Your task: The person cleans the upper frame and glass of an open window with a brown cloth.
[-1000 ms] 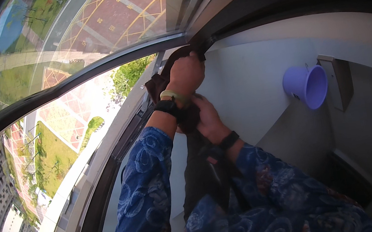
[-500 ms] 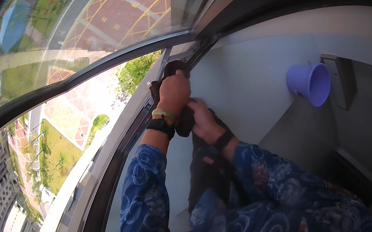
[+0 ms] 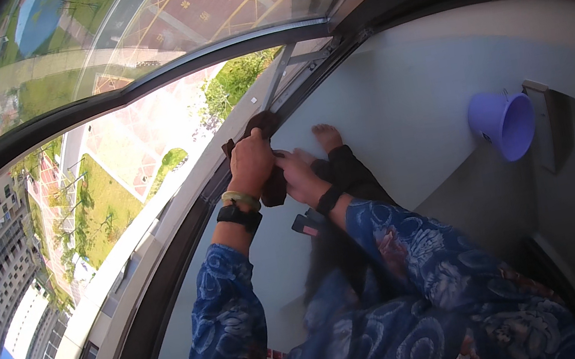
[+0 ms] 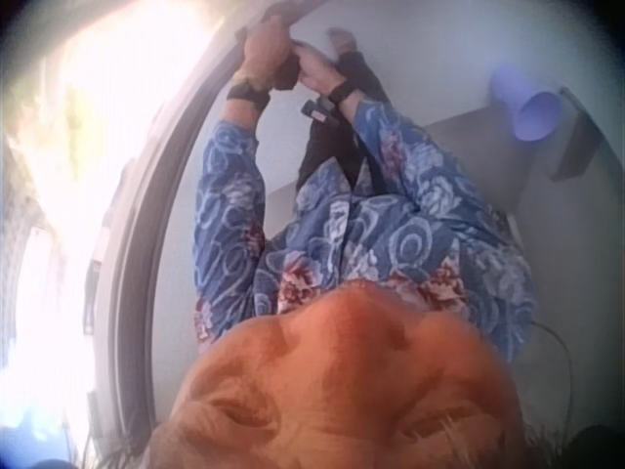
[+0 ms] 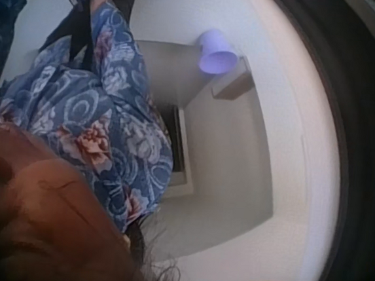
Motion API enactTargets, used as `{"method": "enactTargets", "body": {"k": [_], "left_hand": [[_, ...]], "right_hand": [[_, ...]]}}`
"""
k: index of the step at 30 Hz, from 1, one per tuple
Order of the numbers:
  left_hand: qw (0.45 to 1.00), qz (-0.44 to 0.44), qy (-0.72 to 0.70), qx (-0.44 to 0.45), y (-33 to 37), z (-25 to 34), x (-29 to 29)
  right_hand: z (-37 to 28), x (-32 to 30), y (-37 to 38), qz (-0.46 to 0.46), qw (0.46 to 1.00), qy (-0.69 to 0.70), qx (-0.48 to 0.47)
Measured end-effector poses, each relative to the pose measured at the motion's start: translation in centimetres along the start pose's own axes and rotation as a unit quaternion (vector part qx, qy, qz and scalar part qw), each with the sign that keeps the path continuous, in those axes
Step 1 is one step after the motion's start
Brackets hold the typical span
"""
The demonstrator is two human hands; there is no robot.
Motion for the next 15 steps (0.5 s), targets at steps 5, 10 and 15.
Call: {"method": "enactTargets", "body": {"k": [5,10,15], "left_hand": [[0.998,-0.012,0.008,-0.061,-2.2,-2.7,0.3],[0.994,-0.014,0.027,-0.103,-3.8,-5.6,0.9],[0.986,-0.007,0.035,-0.165,-5.8,-8.4,-0.9]], "right_hand": [[3.8,0.9,2.1,-0.027,0.998,-0.042,0.046],[7.4,1.3,4.0,-0.074,0.989,-0.084,0.095],[9.4,5.0,4.1,-0.107,0.982,-0.080,0.132]]}}
Point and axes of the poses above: each hand's wrist, its own y-axis towards the middle knuckle, its own x-axis out of the palm, z = x × y, the point moved 4 cm from there along y, towards the middle knuckle, and after that the axes turned 2 degrees about -z, right-handed, at the moved point
